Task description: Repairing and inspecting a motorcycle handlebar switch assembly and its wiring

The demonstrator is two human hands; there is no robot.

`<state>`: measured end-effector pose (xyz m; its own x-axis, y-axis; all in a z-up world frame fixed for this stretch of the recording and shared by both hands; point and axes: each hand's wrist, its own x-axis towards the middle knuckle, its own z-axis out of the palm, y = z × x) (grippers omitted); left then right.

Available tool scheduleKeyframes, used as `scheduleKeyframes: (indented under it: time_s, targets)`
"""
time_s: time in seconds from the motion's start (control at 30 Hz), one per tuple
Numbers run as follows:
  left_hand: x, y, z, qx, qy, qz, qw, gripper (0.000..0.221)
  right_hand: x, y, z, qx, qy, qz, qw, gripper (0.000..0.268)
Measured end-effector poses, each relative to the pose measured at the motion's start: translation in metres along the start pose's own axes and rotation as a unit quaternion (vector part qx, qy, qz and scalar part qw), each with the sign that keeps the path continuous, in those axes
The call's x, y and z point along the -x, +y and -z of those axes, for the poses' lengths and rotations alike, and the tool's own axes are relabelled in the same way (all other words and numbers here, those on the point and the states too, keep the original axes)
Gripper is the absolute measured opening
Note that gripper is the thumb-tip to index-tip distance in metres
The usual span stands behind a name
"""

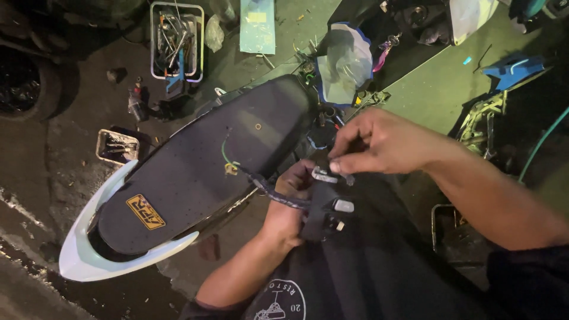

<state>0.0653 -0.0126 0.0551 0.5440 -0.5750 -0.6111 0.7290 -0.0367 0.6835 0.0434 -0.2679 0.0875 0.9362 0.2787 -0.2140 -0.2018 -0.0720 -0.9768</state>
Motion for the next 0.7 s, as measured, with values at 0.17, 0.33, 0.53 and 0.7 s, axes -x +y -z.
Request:
scheduleKeyframes:
  time_s: [0.17, 0.33, 0.53, 0.7]
  targets:
    - [-0.008, -0.008, 0.009, -0.087, 0.056, 0.000, 0.995, 0.017, -0.004, 0.008, -0.001, -0.021, 0.021, -0.038, 0.999, 0.017]
    - [0.001, 0.005, -0.002, 0.008, 0.038, -0.006, 0.999, 0.020, -0.004, 0.001, -0.004, -0.019, 0.016, -0.008, 1.000, 0.014]
    - [0.016, 0.009, -0.011, 0.096, -0.002, 0.017, 0.995, 0.012, -0.002, -0.010, -0.002, -0.083, -0.031, 0.050, 0.995, 0.023]
    - [0.009, 0.002, 0.002, 0.008, 0.004, -0.008, 1.000, 0.018, -0.001, 0.001, -0.003, -0.061, -0.030, 0.077, 0.995, 0.022]
